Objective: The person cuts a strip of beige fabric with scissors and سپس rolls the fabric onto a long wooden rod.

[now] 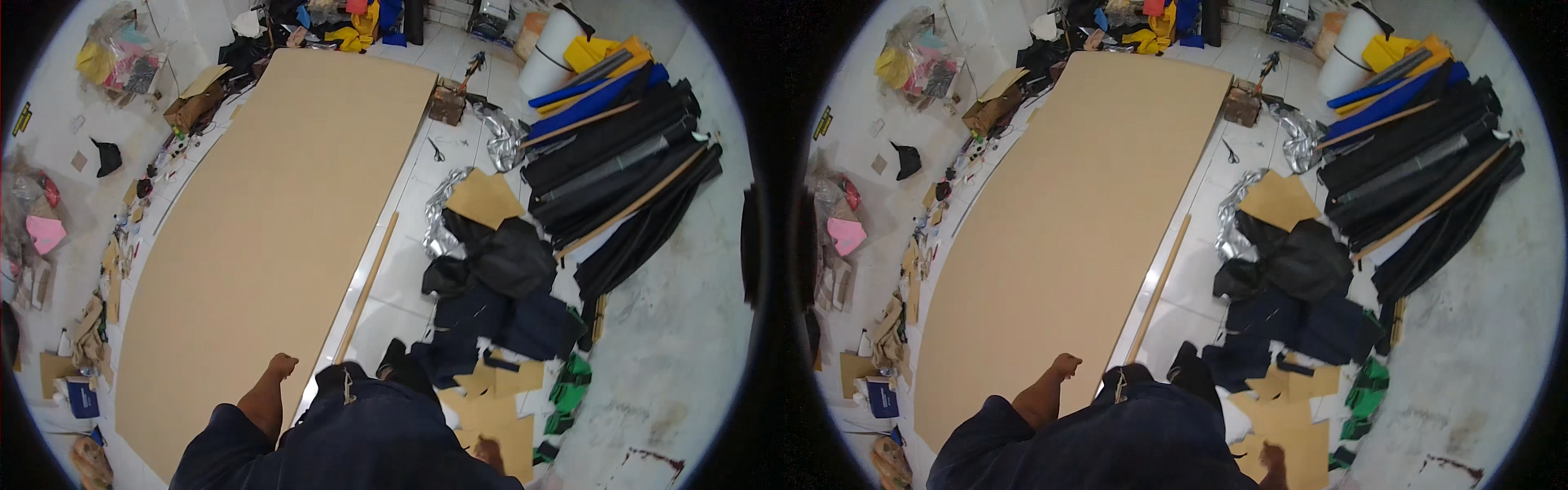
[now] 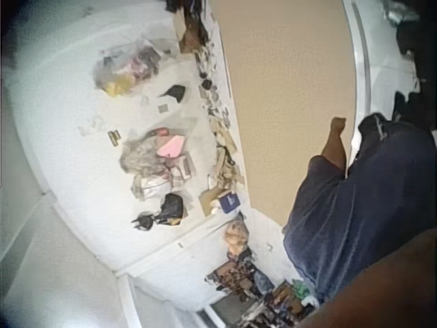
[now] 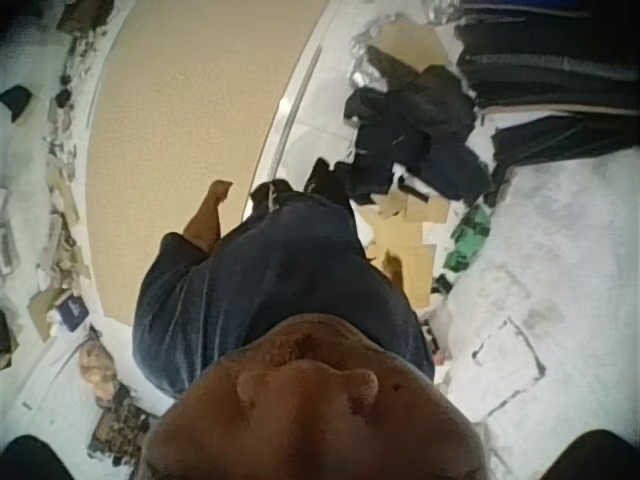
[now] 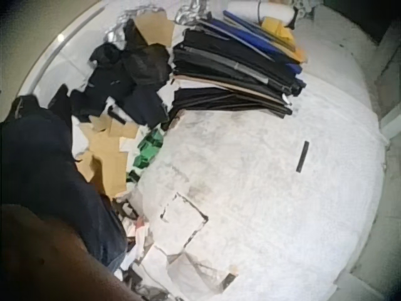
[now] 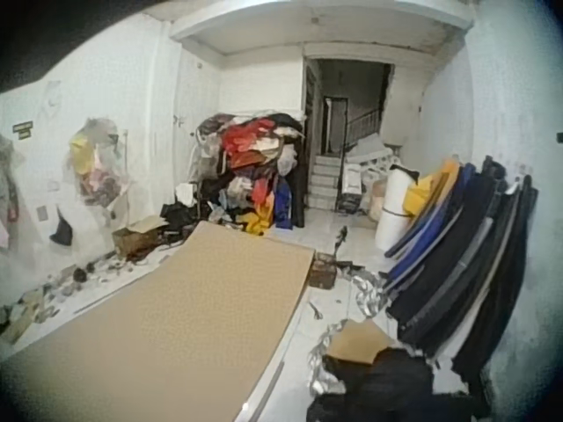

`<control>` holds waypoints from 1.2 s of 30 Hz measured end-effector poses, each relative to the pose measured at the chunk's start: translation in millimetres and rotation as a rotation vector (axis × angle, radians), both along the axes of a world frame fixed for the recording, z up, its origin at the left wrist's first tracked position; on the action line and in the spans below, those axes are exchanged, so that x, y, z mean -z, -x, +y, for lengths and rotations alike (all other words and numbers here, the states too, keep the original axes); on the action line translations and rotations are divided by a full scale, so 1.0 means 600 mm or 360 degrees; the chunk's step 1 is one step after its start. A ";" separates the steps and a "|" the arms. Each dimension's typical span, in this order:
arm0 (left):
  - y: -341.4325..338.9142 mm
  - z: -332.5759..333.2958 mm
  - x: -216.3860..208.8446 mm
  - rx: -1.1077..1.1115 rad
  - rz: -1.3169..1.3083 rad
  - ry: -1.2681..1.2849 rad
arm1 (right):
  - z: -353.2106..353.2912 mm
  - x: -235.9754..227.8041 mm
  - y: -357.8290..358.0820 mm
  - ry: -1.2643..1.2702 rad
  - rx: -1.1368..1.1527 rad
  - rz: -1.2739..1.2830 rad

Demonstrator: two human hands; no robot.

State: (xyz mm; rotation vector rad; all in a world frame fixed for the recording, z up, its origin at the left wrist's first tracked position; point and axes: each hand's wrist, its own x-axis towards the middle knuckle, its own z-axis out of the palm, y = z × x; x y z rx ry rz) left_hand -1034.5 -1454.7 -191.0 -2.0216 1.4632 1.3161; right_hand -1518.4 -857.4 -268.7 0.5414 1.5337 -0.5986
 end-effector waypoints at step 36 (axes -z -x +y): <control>1.190 -0.942 -0.104 -0.0272 0.0049 0.0585 | -2.207 -0.219 0.922 0.1940 -0.3858 0.0462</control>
